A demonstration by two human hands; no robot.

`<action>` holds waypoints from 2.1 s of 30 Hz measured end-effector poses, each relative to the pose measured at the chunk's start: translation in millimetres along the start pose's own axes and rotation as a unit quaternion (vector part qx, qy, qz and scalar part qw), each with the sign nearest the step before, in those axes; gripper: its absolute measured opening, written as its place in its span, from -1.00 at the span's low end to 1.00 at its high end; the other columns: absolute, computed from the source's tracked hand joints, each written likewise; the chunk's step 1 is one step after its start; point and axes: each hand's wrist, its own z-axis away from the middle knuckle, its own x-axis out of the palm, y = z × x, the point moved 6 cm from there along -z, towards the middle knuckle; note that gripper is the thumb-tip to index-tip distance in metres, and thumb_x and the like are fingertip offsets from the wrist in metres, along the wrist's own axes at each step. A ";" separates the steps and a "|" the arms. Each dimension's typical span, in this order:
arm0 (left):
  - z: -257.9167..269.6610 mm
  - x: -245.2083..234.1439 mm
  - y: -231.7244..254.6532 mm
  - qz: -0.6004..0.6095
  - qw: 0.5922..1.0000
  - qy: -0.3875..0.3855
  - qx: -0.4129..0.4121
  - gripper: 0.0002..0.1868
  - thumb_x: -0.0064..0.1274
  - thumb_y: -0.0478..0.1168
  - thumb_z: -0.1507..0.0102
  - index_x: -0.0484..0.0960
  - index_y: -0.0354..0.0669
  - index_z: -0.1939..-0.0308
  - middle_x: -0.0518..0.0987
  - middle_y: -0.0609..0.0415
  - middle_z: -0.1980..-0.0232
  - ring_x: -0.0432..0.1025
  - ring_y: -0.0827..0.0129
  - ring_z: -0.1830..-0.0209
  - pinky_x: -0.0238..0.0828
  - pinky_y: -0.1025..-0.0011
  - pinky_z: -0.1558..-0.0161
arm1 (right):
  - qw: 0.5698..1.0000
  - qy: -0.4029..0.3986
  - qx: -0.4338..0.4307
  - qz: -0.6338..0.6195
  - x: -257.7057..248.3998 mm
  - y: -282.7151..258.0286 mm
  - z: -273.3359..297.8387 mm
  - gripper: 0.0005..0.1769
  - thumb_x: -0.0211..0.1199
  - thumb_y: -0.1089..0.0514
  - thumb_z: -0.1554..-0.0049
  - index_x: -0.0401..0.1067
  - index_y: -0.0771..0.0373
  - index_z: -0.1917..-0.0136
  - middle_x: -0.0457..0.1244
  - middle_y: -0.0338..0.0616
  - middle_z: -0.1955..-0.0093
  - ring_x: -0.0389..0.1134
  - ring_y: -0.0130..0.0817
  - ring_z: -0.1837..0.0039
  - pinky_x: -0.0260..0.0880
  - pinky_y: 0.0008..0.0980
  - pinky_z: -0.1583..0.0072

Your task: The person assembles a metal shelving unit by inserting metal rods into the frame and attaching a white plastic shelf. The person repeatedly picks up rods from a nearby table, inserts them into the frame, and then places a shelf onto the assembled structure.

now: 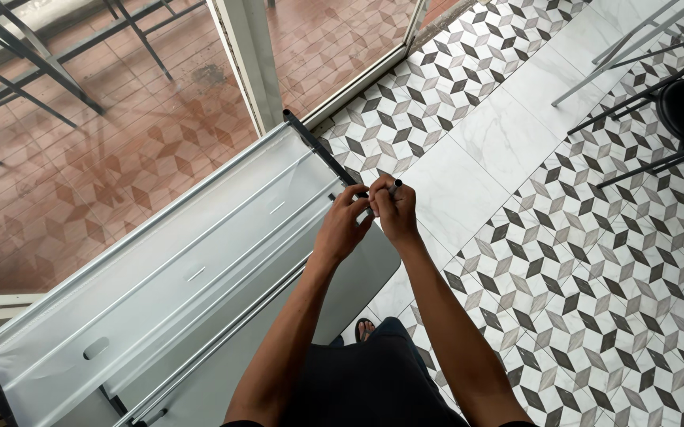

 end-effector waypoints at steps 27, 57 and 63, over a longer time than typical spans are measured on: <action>409.4 125.6 83.1 0.203 0.801 0.265 -0.497 -0.79 0.07 -0.34 -0.28 0.70 -0.20 0.02 0.58 0.07 0.44 0.49 0.45 0.47 0.40 0.44 0.37 | 0.882 -0.375 0.285 -0.032 -1.7 63.2 319.0 -0.80 0.06 0.38 -0.19 0.40 0.36 -0.09 0.34 -0.04 0.03 0.44 -0.34 0.06 0.50 -0.35 0.12; 875.8 225.6 258.4 0.224 0.300 0.784 -0.496 -0.75 -0.08 -0.28 -0.34 0.72 -0.18 0.06 0.56 0.15 0.48 0.47 0.50 0.48 0.50 0.47 0.37 | 0.433 -0.891 0.090 0.102 285.2 37.5 760.5 -0.82 0.14 0.32 -0.17 0.48 0.31 -0.04 0.38 -0.16 0.18 0.39 -0.51 0.13 0.45 -0.48 0.06; 878.6 234.6 234.7 0.256 0.207 0.829 -0.452 -0.74 -0.09 -0.28 -0.34 0.73 -0.18 0.06 0.59 0.15 0.48 0.46 0.54 0.49 0.46 0.51 0.39 | 0.321 -0.928 -0.075 0.174 368.9 62.5 838.1 -0.82 0.24 0.22 -0.12 0.50 0.27 -0.02 0.37 -0.12 0.14 0.35 -0.39 0.17 0.41 -0.36 0.06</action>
